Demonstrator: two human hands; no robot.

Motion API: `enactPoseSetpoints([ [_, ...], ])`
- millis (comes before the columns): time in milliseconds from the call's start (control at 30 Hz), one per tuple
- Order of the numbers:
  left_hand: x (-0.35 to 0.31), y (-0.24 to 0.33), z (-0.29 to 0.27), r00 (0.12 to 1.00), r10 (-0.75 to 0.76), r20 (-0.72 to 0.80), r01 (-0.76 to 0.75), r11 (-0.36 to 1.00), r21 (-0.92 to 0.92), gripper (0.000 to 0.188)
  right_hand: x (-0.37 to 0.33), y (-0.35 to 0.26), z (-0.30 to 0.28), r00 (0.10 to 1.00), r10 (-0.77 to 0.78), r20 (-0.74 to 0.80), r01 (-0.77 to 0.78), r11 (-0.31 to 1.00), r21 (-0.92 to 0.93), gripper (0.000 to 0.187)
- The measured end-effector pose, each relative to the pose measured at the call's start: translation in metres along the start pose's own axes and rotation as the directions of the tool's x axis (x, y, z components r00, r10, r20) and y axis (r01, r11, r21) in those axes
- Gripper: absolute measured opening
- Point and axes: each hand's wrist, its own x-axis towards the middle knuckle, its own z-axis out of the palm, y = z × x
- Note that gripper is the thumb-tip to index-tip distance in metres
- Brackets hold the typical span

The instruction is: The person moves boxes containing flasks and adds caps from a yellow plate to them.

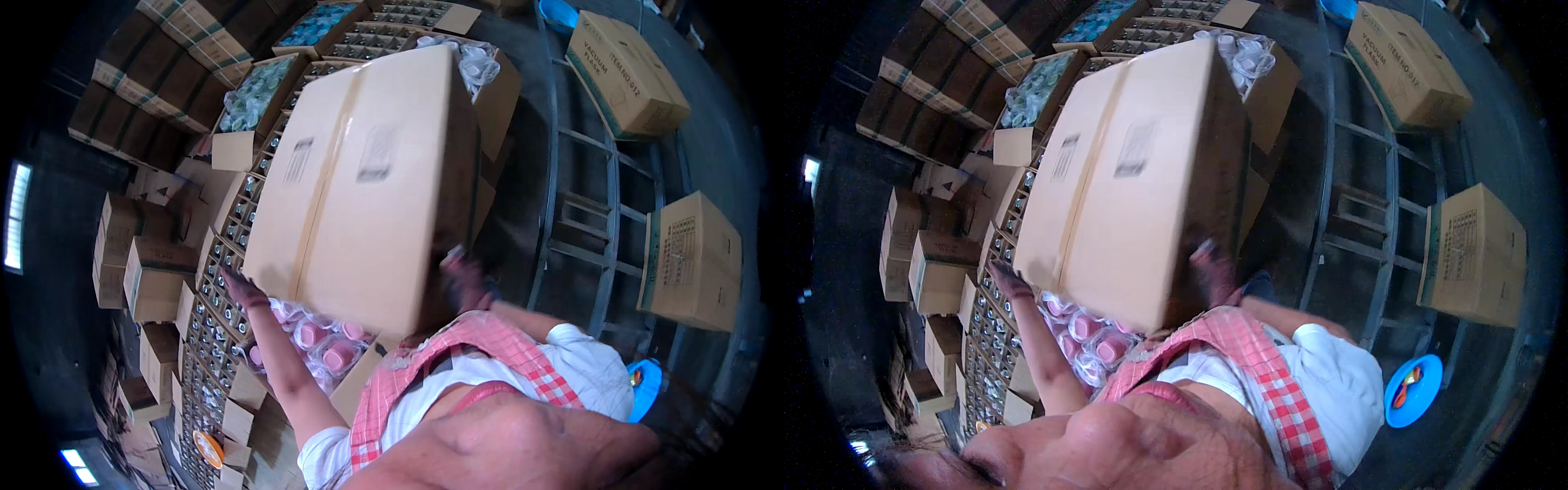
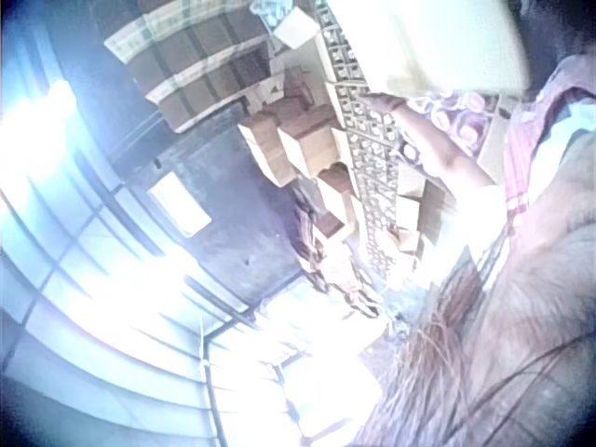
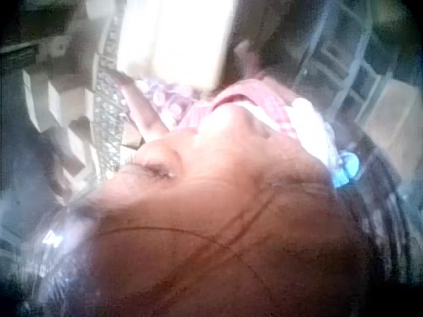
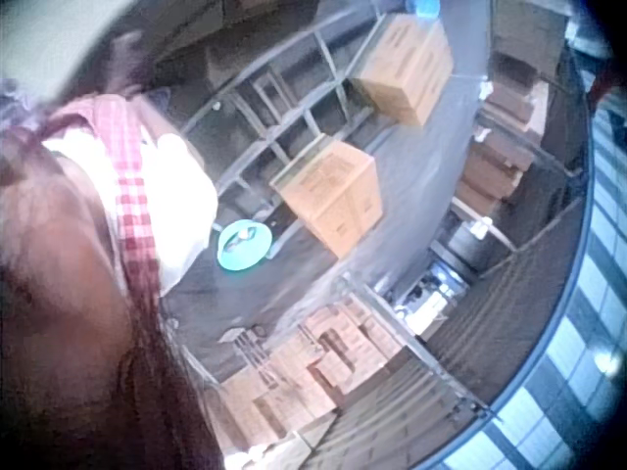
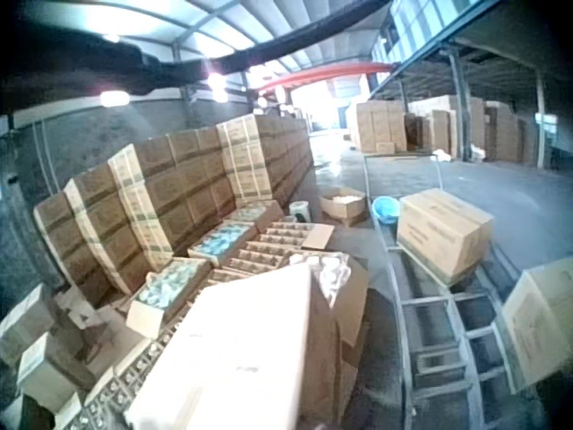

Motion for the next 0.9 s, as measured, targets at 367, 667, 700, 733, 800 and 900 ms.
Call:
enactPoseSetpoints([
  [367,-0.050,-0.024,0.034,0.895,0.073,0.440,-0.338,0.754,0.563,0.050,-0.021,0.019,0.001,0.977,0.123,0.175,-0.142,0.984,0.104,0.026],
  [667,-0.125,-0.047,0.012,0.811,0.308,0.497,-0.584,0.478,0.656,0.042,0.033,-0.014,-0.108,0.869,0.115,0.482,-0.058,0.990,-0.132,0.024],
  [700,-0.133,-0.046,0.011,0.847,0.276,0.453,-0.527,0.536,0.659,0.042,0.061,-0.030,-0.117,0.882,0.281,0.379,-0.259,0.960,-0.111,0.028],
  [733,-0.139,-0.045,0.010,0.840,0.305,0.449,-0.543,0.495,0.678,0.040,0.088,-0.059,-0.115,0.917,0.291,0.274,-0.266,0.956,-0.124,0.029],
  [800,-0.146,-0.049,0.008,0.789,0.394,0.471,-0.607,0.381,0.697,0.038,0.163,-0.082,-0.129,0.941,0.232,0.246,-0.191,0.965,-0.177,0.038],
  [900,-0.163,-0.037,0.015,0.768,0.414,0.489,-0.615,0.265,0.742,0.038,0.278,-0.093,-0.131,0.958,0.167,0.234,-0.144,0.983,-0.113,0.034],
])
